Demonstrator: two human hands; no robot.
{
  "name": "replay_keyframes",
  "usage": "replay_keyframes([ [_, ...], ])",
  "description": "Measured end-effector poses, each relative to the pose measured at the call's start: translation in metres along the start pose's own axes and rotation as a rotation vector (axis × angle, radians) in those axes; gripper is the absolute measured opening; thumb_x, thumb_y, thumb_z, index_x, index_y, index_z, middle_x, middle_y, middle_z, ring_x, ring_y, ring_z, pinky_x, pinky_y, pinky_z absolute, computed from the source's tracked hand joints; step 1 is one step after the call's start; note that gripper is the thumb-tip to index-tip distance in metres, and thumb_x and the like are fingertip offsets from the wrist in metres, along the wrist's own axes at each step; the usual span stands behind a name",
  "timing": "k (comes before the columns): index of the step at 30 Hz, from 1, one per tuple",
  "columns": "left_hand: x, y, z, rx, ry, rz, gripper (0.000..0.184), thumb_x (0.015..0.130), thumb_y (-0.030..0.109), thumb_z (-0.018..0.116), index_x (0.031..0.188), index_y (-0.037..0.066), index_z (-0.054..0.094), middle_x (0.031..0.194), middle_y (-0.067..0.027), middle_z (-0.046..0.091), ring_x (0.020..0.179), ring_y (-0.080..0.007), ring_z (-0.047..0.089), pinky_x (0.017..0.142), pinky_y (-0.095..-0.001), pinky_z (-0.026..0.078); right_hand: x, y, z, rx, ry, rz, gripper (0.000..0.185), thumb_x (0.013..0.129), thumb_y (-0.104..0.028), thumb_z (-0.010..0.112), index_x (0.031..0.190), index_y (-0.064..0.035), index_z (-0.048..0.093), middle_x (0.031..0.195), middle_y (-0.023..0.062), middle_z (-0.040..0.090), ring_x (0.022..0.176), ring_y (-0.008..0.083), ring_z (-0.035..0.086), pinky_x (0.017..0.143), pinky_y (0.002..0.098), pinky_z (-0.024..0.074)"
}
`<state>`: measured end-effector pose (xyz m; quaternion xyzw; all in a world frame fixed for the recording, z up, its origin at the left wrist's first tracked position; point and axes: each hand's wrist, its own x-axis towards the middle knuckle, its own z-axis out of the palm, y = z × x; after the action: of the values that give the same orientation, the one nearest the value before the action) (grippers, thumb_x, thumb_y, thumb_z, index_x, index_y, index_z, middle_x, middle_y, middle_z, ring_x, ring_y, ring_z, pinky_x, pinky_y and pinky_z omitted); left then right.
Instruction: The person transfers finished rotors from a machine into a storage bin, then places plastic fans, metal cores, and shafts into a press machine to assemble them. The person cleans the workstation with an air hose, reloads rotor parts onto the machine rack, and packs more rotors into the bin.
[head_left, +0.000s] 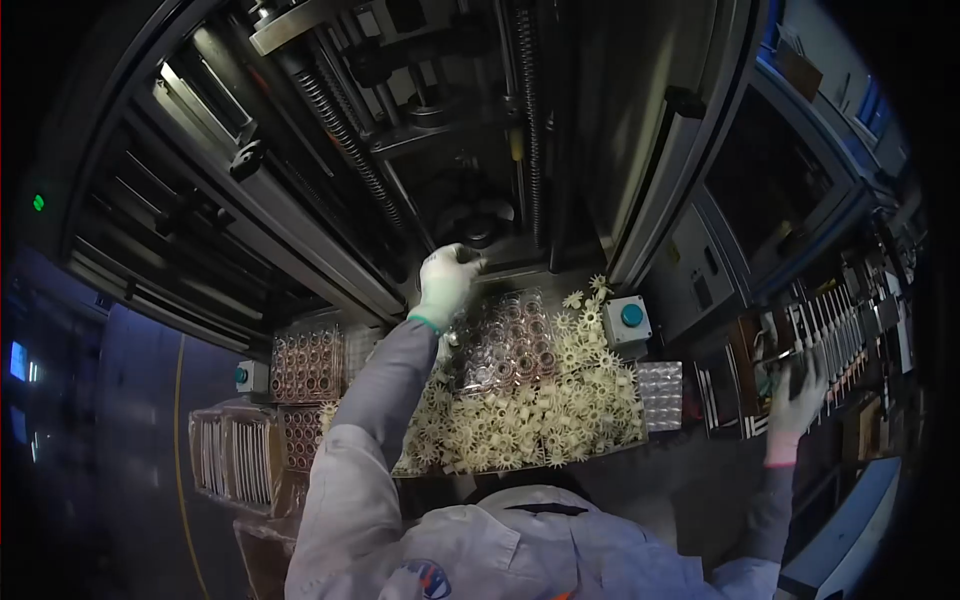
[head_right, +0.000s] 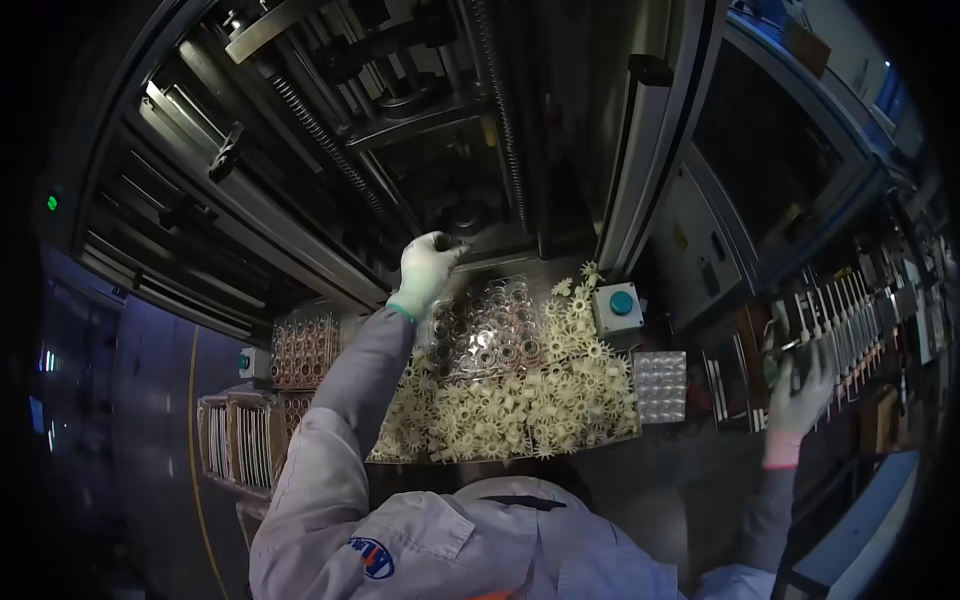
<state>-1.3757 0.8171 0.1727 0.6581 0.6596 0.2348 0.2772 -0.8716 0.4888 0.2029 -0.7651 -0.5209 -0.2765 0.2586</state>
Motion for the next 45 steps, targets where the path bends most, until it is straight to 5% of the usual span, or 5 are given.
replay_keyframes([
  [10,0.13,-0.014,0.052,0.494,0.183,0.043,0.04,0.084,0.04,0.071,0.096,0.002,0.074,0.104,-0.0193,0.071,0.093,-0.0363,0.069,0.081,-0.044,0.055,-0.099,-0.088,0.059,0.931,-0.523,0.511,0.025,0.089,-0.002,0.064,0.113,0.0039,0.065,0.12,0.0141,0.062,0.11,0.0238,0.062,0.096,0.0322,0.0484],
  [25,0.134,-0.045,0.085,0.493,0.227,0.013,0.047,0.094,0.04,0.057,0.118,0.0,0.065,0.13,-0.0205,0.061,0.12,-0.0357,0.058,0.099,-0.0433,0.048,-0.113,-0.079,0.051,0.998,-0.737,0.876,0.018,0.091,0.003,0.058,0.107,0.0066,0.066,0.116,0.0123,0.063,0.108,0.0199,0.062,0.095,0.0295,0.0477],
  [32,0.079,0.002,0.072,1.387,-0.194,0.359,0.033,0.091,0.017,0.056,0.121,0.012,0.069,0.116,-0.0106,0.068,0.108,-0.029,0.062,0.088,-0.0415,0.051,-0.081,-0.116,0.07,0.978,-0.639,0.383,0.016,0.089,0.004,0.06,0.102,0.004,0.068,0.107,0.0117,0.067,0.103,0.0211,0.064,0.093,0.0309,0.0488],
  [36,0.09,0.049,0.082,0.922,-0.191,0.108,0.024,0.082,0.016,0.068,0.102,0.007,0.076,0.112,-0.0144,0.072,0.105,-0.0285,0.069,0.071,-0.0393,0.058,-0.049,-0.143,0.084,1.007,-0.68,0.214,0.02,0.088,0.002,0.061,0.106,0.0042,0.068,0.113,0.0149,0.066,0.109,0.024,0.064,0.093,0.0318,0.0503],
  [45,0.044,-0.001,0.032,0.85,-0.138,0.374,0.055,0.093,0.018,0.047,0.145,-0.001,0.042,0.152,-0.0209,0.041,0.136,-0.0328,0.047,0.107,-0.0443,0.044,-0.046,-0.163,0.089,0.968,-0.723,0.149,0.021,0.085,-0.005,0.064,0.105,0.0009,0.07,0.113,0.0158,0.067,0.109,0.0292,0.065,0.095,0.0359,0.0498],
])
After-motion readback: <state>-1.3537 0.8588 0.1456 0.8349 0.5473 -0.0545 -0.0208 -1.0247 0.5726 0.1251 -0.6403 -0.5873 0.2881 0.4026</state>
